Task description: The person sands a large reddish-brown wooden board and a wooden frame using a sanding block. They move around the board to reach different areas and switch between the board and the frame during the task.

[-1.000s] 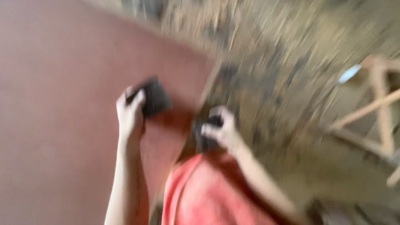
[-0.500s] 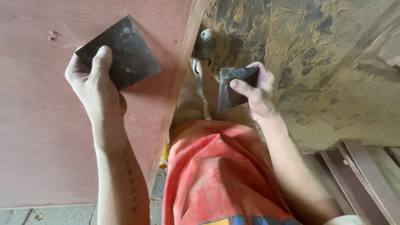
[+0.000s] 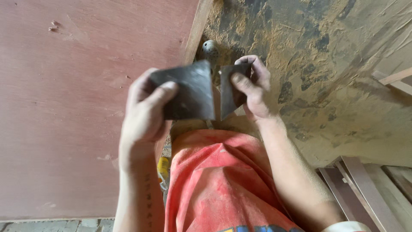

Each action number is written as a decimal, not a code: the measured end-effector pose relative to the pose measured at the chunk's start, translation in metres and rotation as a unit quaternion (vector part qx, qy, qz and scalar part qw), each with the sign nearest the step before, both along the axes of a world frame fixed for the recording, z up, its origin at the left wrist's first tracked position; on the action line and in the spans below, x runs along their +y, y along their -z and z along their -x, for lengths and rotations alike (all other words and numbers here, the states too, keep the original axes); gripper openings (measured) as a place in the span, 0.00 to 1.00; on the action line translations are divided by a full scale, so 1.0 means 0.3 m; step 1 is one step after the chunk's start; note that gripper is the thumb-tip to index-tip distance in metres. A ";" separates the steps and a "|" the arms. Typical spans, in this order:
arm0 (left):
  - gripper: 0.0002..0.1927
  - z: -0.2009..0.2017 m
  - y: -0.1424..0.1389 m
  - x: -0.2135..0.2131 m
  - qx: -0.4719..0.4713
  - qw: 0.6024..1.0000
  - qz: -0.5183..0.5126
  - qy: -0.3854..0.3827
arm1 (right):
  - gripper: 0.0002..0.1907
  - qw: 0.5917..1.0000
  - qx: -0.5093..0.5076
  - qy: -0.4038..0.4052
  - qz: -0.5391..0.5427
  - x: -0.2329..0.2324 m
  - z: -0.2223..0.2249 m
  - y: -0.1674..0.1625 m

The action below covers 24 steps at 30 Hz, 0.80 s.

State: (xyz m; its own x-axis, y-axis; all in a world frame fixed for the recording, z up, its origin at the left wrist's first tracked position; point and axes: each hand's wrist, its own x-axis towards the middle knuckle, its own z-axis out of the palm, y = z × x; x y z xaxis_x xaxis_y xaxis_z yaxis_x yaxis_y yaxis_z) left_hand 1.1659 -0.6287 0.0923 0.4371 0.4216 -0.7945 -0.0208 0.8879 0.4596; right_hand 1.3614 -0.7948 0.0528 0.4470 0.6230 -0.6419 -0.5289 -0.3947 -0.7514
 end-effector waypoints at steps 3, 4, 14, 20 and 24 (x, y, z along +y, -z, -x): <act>0.08 -0.069 -0.010 -0.075 -0.028 0.992 0.124 0.005 | 0.20 0.990 0.126 0.056 -0.039 0.016 -0.008 0.015; 0.07 -0.093 -0.009 -0.101 -0.031 0.990 0.140 0.004 | 0.19 0.982 0.164 0.076 -0.050 0.016 -0.006 0.022; 0.03 -0.143 -0.009 -0.127 -0.067 0.993 0.096 -0.009 | 0.16 0.958 0.280 0.055 -0.039 -0.206 0.042 -0.055; 0.02 -0.168 -0.033 -0.063 -0.077 0.991 0.101 -0.035 | 0.17 0.974 0.225 0.002 -0.021 -0.308 -0.020 -0.047; 0.03 -0.206 -0.069 -0.059 -0.031 0.996 0.079 0.036 | 0.19 0.962 0.252 0.090 -0.043 -0.255 -0.073 -0.086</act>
State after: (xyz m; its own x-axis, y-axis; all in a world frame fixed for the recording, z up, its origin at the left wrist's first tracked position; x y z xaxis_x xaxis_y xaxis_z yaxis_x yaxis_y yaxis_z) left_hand 1.2278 -0.6465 0.1129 0.5124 0.2597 -0.8186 0.0215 0.9490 0.3145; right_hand 1.3832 -0.8713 0.0787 0.1977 0.6246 -0.7555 -0.8893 -0.2100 -0.4063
